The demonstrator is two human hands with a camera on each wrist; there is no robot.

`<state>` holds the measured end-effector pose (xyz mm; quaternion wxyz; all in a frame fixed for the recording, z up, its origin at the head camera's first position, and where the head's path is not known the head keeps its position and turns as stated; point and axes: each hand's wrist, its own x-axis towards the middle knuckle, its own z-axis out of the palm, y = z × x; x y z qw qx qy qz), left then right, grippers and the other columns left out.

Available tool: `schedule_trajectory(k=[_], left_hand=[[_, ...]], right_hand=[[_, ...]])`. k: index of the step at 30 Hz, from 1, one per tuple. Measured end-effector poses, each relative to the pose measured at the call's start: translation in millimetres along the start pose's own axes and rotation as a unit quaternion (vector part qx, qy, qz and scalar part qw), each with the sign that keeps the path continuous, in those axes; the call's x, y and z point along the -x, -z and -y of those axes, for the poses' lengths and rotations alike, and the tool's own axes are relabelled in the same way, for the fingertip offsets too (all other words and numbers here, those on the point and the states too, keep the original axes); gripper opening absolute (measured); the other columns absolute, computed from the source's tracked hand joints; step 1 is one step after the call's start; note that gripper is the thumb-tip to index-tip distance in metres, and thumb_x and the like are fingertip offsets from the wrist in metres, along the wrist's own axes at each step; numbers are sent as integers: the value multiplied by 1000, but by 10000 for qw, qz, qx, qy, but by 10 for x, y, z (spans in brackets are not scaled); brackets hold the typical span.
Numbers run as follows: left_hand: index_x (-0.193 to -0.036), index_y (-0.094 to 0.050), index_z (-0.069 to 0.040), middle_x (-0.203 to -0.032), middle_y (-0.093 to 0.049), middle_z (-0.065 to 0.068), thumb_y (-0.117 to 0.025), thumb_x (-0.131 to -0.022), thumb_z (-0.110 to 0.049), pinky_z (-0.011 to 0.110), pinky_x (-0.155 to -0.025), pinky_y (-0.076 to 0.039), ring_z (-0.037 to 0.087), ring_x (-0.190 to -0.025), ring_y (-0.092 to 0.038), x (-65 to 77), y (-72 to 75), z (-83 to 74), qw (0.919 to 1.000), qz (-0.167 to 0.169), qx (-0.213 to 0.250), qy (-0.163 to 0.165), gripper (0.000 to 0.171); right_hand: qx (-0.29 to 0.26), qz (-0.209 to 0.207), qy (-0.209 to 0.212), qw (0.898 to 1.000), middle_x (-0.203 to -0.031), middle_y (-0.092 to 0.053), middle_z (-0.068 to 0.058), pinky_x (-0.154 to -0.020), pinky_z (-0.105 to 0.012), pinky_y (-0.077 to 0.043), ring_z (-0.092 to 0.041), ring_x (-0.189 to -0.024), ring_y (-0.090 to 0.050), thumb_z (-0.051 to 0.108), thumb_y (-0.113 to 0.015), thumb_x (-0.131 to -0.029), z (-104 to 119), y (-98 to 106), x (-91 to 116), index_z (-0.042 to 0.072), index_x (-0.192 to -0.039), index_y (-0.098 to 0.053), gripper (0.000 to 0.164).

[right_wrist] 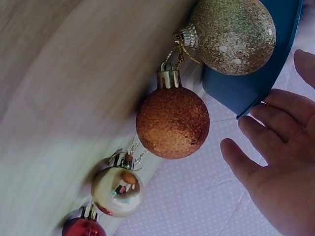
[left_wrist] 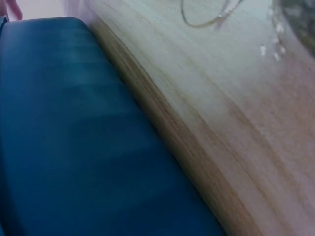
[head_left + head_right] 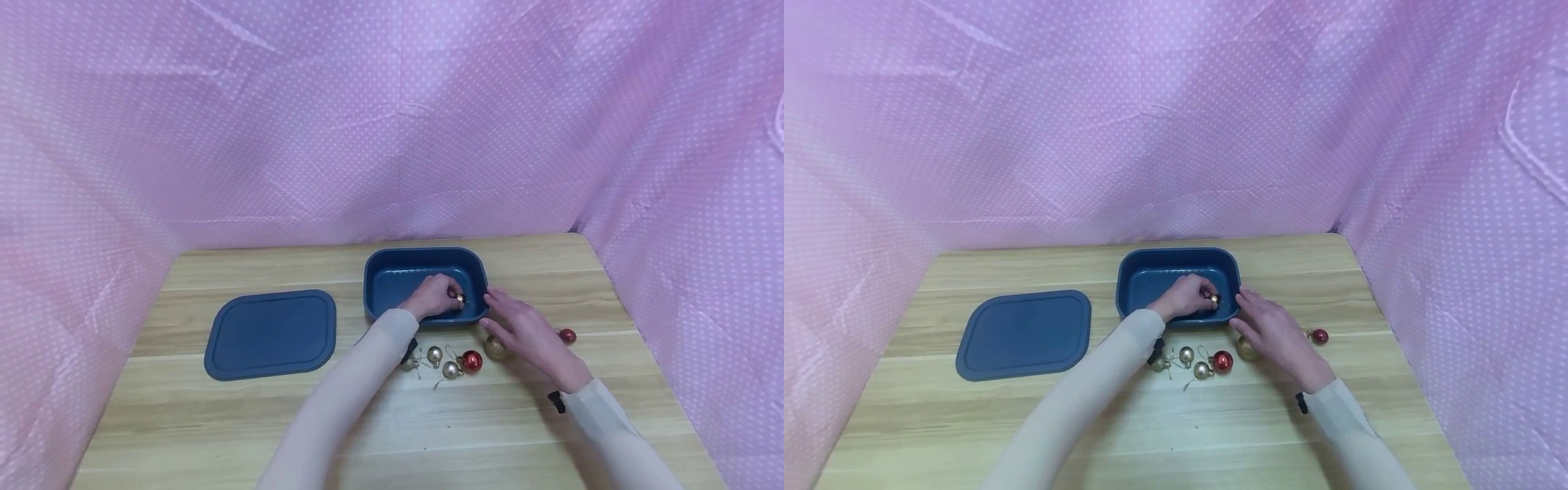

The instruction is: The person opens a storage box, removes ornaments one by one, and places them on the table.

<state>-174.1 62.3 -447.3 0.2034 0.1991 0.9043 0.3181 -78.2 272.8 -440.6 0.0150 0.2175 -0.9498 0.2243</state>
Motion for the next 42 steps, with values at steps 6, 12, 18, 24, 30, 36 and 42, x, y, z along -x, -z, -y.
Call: schedule_trajectory(k=[6, 12, 18, 24, 30, 36, 42], left_hand=[[-118, -77, -10, -105, -75, -1, -78, -95, -21, 26, -90, -52, 11, -97, -65, 36, 45, 16, 9997, -155, 174, -117, 26], [-121, -76, -11, -107, -73, -2, -75, -96, -21, 24, -86, -50, 9, -95, -62, 108, 121, 16, 9986, -296, 332, -286, 26], [-120, -77, -10, -105, -73, -1, -74, -97, -19, 22, -80, -51, 9, -91, -64, 218, 226, -15, 9954, -493, 616, -548, 24], [-123, -76, -13, -109, -70, -4, -74, -98, -24, 22, -88, -50, 7, -98, -63, 332, 278, -26, 9927, -688, 710, -687, 27], [-126, -75, -13, -111, -70, -2, -74, -98, -23, 23, -91, -51, 9, -102, -65, 470, 299, -31, 9883, -875, 811, -948, 30], [-128, -74, -16, -114, -70, -6, -74, -98, -26, 23, -92, -51, 6, -105, -64, 623, 311, -83, 9850, -991, 917, -1075, 31], [-131, -72, -16, -116, -69, -6, -73, -99, -26, 25, -91, -50, 9, -107, -63, 763, 315, -156, 9809, -1127, 926, -1288, 33]], right_hand=[[5, 20, -11, 10000, -157, -43, -25, -112, -61, -38, -46, -140, -46, 28, -66, -103, 4, 13, -5, -7, -147, -51, 58], [13, 20, -21, 10000, -156, -44, -26, -112, -61, -38, -46, -140, -46, 29, -65, -103, 9, 8, 0, -7, -147, -51, 59], [22, -52, 30, 10000, -156, -44, -25, -112, -62, -38, -47, -139, -47, 27, -66, -103, -5, 8, 9, -8, -146, -52, 58], [-10, -81, 103, 9999, -155, -44, -26, -112, -62, -39, -47, -139, -47, 26, -66, -103, -20, -12, 9, -8, -146, -52, 57], [-35, -49, 52, 10000, -156, -44, -25, -111, -62, -38, -47, -139, -47, 28, -65, -104, -21, -7, 9, -8, -147, -51, 57], [-57, -49, 30, 10000, -156, -44, -25, -112, -63, -38, -46, -140, -46, 28, -65, -104, -23, -9, 14, -7, -147, -52, 57], [-29, -42, 76, 10000, -156, -44, -26, -111, -63, -38, -47, -140, -46, 26, -66, -103, -17, -12, 5, -7, -147, -51, 57]])
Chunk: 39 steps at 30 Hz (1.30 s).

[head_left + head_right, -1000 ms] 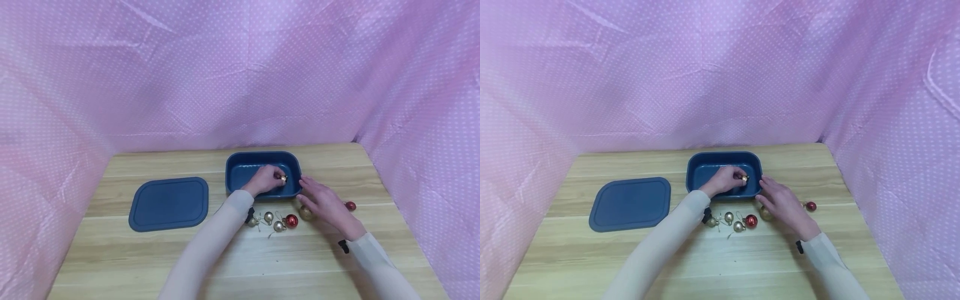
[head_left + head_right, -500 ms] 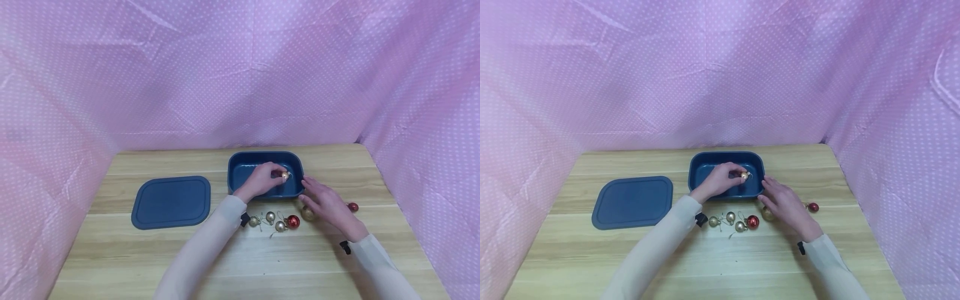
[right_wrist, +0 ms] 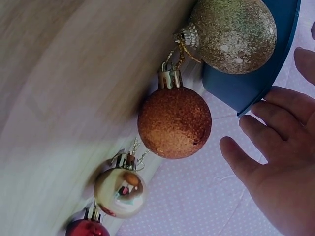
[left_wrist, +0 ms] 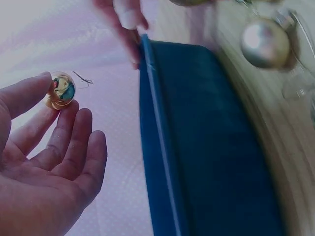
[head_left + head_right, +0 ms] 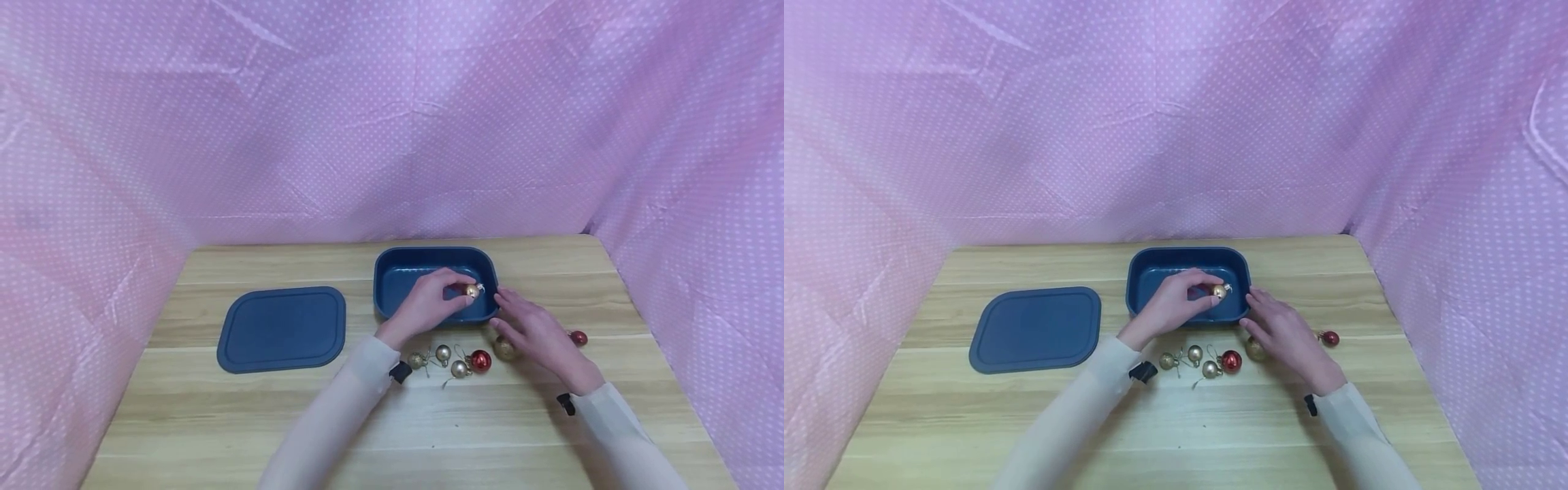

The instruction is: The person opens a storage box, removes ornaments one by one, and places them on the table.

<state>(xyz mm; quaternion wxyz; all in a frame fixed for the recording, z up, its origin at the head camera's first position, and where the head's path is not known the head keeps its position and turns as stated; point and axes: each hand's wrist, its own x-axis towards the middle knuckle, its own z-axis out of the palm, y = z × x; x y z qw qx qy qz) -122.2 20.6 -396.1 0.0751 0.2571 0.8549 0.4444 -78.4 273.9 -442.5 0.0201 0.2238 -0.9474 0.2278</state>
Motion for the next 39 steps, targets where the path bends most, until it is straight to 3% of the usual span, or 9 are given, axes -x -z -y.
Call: schedule_trajectory(k=[8, 17, 24, 29, 39], left_hand=[[-136, -70, -17, -126, -68, -4, -72, -100, -28, 32, -99, -52, 9, -118, -61, 152, 72, -112, 9999, -101, 14, -69, 39], [-138, -69, -17, -130, -68, -1, -71, -100, -26, 34, -104, -49, 15, -125, -61, 386, 116, -112, 9998, -137, -98, -122, 39], [-134, -72, -13, -127, -71, 2, -73, -99, -24, 36, -101, -52, 18, -120, -65, 526, 152, -61, 9984, -247, -336, -379, 36], [-132, -72, -11, -127, -71, 4, -75, -97, -22, 37, -102, -51, 19, -120, -65, 589, 183, -18, 9970, -151, -490, -571, 36], [-124, -75, -9, -124, -74, 5, -79, -94, -19, 40, -103, -50, 21, -118, -66, 788, 143, 99, 9960, 3, -622, -637, 32]], right_hand=[[-15, -20, 47, 10000, -156, -44, -26, -112, -64, -37, -47, -141, -45, 24, -67, -102, 5, 6, -16, -8, -146, -51, 57], [-7, 60, 2, 10000, -156, -44, -25, -113, -63, -36, -46, -142, -44, 25, -67, -102, 11, -8, -16, -7, -146, -52, 56], [-23, 172, -118, 9998, -158, -41, -25, -114, -62, -35, -46, -144, -42, 28, -64, -104, 9, -14, 0, -6, -148, -50, 58], [-23, 168, -110, 9998, -159, -41, -25, -113, -63, -35, -47, -144, -41, 28, -63, -105, 13, -2, 3, -7, -148, -50, 58], [-33, 168, -135, 9998, -159, -40, -24, -114, -63, -35, -46, -145, -40, 31, -61, -106, 8, 1, -5, -7, -149, -49, 58]])
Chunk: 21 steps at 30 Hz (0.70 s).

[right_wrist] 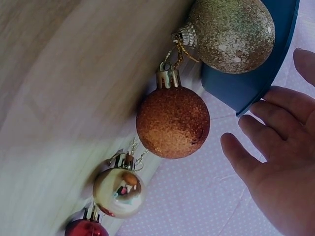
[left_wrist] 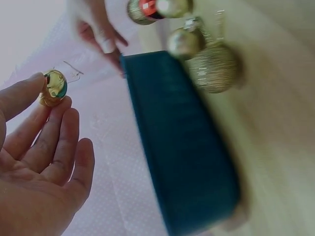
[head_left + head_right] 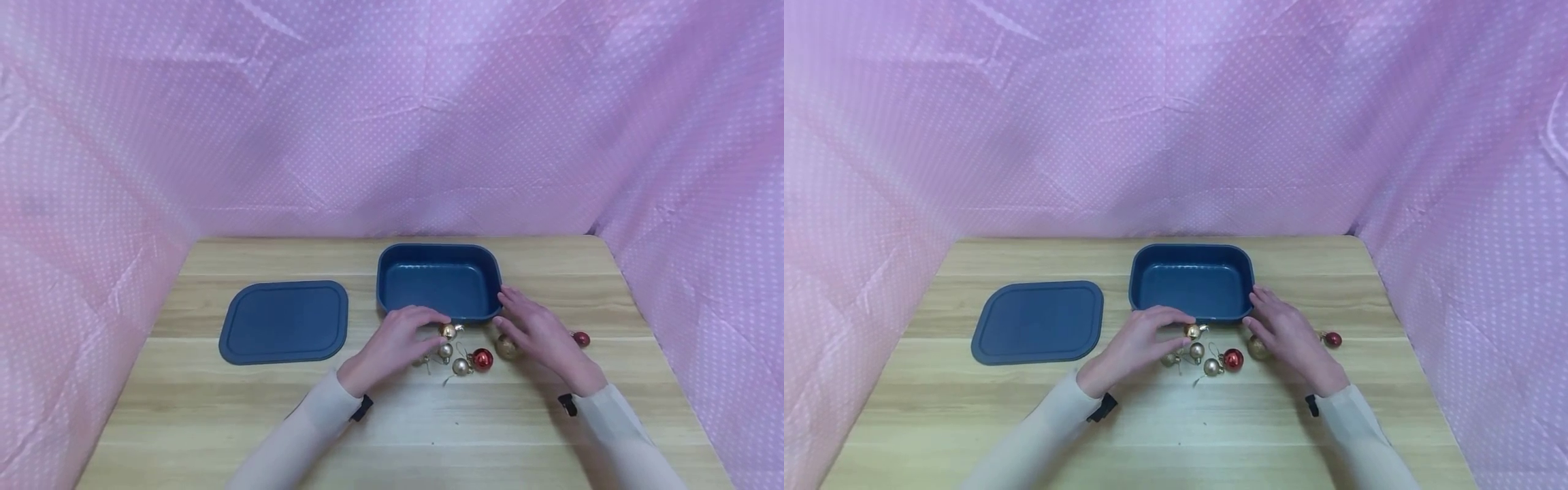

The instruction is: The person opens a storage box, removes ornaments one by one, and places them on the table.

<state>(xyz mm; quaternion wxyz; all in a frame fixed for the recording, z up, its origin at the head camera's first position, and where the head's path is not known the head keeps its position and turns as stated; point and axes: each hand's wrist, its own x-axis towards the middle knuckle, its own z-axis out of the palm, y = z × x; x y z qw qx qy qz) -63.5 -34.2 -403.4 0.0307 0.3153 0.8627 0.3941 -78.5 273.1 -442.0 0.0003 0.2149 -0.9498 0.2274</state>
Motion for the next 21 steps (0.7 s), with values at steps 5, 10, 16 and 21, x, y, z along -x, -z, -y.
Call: schedule_trajectory(k=[5, 10, 16, 21], left_hand=[[-121, -76, -9, -122, -75, 4, -79, -93, -19, 38, -102, -51, 21, -116, -67, 100, -69, 86, 10000, 32, -76, -10, 30], [-117, -77, -11, -117, -76, 2, -80, -92, -20, 36, -100, -52, 19, -112, -68, 174, -138, 171, 9993, 3, -268, -255, 27], [-118, -75, -10, -120, -74, 2, -80, -92, -19, 37, -102, -50, 20, -113, -66, 279, -206, 248, 9983, 152, -446, -330, 29], [-120, -76, -13, -119, -73, 0, -80, -92, -23, 40, -104, -48, 19, -114, -65, 336, -260, 288, 9966, 226, -701, -372, 30]], right_hand=[[-1, -2, -19, 10000, -160, -40, -24, -114, -63, -34, -46, -146, -39, 32, -60, -106, -12, 7, -2, -6, -149, -49, 59], [2, 10, -33, 10000, -160, -40, -23, -114, -63, -34, -46, -146, -39, 31, -62, -106, -12, -3, -3, -6, -149, -49, 59], [-7, 3, -31, 10000, -159, -40, -24, -114, -64, -33, -47, -145, -38, 28, -63, -105, -3, -24, -1, -6, -149, -49, 58], [11, -51, 20, 10000, -158, -41, -25, -113, -65, -35, -48, -145, -39, 26, -64, -104, -1, -16, -2, -7, -149, -50, 57]])
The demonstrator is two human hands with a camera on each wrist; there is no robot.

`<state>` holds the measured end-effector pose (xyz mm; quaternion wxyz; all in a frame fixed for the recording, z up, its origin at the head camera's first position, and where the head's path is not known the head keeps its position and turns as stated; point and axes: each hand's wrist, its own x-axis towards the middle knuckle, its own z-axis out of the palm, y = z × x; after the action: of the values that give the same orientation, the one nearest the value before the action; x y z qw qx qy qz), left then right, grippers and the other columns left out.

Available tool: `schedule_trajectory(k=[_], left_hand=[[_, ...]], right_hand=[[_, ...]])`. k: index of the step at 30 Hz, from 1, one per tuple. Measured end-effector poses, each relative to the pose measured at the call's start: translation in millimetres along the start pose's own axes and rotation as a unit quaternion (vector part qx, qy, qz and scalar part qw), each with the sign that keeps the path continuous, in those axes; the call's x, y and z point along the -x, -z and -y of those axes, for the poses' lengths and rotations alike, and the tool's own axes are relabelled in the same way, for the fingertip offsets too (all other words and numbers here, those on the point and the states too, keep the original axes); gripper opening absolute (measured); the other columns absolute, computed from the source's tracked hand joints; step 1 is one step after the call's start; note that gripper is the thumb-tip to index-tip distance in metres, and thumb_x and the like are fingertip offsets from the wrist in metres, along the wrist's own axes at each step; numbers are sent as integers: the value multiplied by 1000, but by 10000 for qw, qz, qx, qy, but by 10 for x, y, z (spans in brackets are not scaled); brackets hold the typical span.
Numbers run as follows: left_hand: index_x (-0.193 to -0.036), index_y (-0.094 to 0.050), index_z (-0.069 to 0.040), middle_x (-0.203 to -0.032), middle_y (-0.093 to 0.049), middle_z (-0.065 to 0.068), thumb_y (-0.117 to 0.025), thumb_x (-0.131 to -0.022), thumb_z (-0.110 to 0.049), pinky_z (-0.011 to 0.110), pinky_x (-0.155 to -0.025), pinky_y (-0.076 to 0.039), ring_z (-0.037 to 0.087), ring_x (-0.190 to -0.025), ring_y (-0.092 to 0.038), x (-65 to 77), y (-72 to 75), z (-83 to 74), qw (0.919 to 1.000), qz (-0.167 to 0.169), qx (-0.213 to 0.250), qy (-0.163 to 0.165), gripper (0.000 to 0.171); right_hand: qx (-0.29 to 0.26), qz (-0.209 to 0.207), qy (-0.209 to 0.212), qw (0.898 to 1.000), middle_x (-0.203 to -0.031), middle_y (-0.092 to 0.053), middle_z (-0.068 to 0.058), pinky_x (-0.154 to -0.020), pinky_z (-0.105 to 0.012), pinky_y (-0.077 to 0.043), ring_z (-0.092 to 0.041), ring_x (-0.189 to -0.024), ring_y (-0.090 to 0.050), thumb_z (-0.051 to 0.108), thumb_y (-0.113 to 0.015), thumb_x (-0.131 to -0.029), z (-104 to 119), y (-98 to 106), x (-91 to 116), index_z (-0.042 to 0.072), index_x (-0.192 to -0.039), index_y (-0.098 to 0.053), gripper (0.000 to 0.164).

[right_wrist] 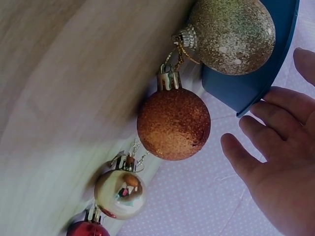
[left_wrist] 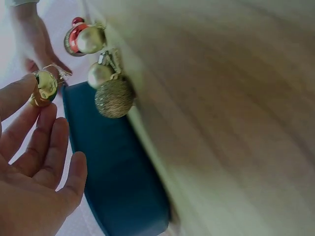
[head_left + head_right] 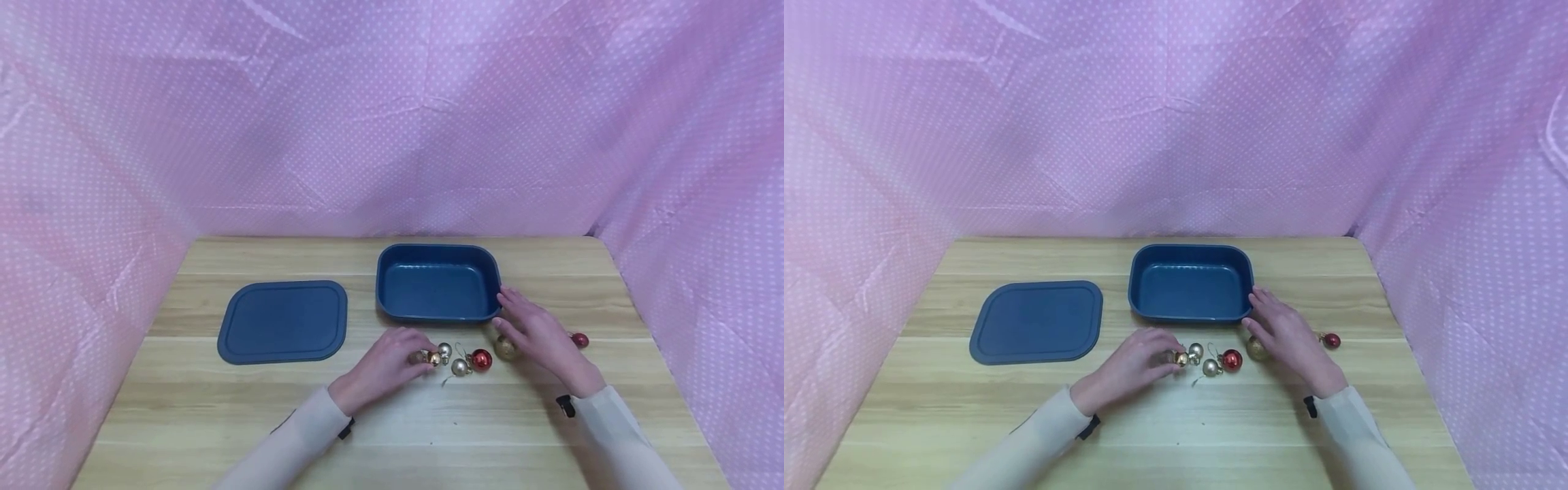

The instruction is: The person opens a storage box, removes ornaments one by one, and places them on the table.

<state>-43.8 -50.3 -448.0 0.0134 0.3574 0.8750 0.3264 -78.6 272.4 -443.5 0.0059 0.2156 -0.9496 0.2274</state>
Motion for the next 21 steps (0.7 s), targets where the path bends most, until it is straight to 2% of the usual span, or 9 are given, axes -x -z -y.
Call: schedule_trajectory(k=[7, 16, 21], left_hand=[[-118, -77, -15, -117, -74, -1, -80, -92, -25, 40, -105, -47, 18, -116, -64, -3, -69, 54, 9990, 168, -313, -269, 29], [-118, -77, -18, -117, -73, -2, -79, -93, -31, 44, -113, -41, 17, -119, -62, -19, -152, 101, 9959, 618, -621, -235, 29], [-117, -77, -17, -118, -70, -3, -79, -92, -31, 46, -114, -40, 18, -120, -60, -31, -193, 117, 9954, 632, -690, -189, 28]], right_hand=[[11, -18, -4, 10000, -158, -41, -25, -113, -65, -35, -47, -144, -40, 26, -64, -104, 14, 12, 2, -7, -148, -50, 57], [-11, -29, 1, 10000, -158, -41, -25, -113, -64, -35, -47, -144, -40, 27, -63, -105, 2, 2, 2, -7, -148, -50, 57], [-62, 11, -25, 10000, -159, -41, -24, -114, -64, -34, -46, -145, -39, 30, -62, -106, 1, 6, 2, -7, -149, -50, 58]])
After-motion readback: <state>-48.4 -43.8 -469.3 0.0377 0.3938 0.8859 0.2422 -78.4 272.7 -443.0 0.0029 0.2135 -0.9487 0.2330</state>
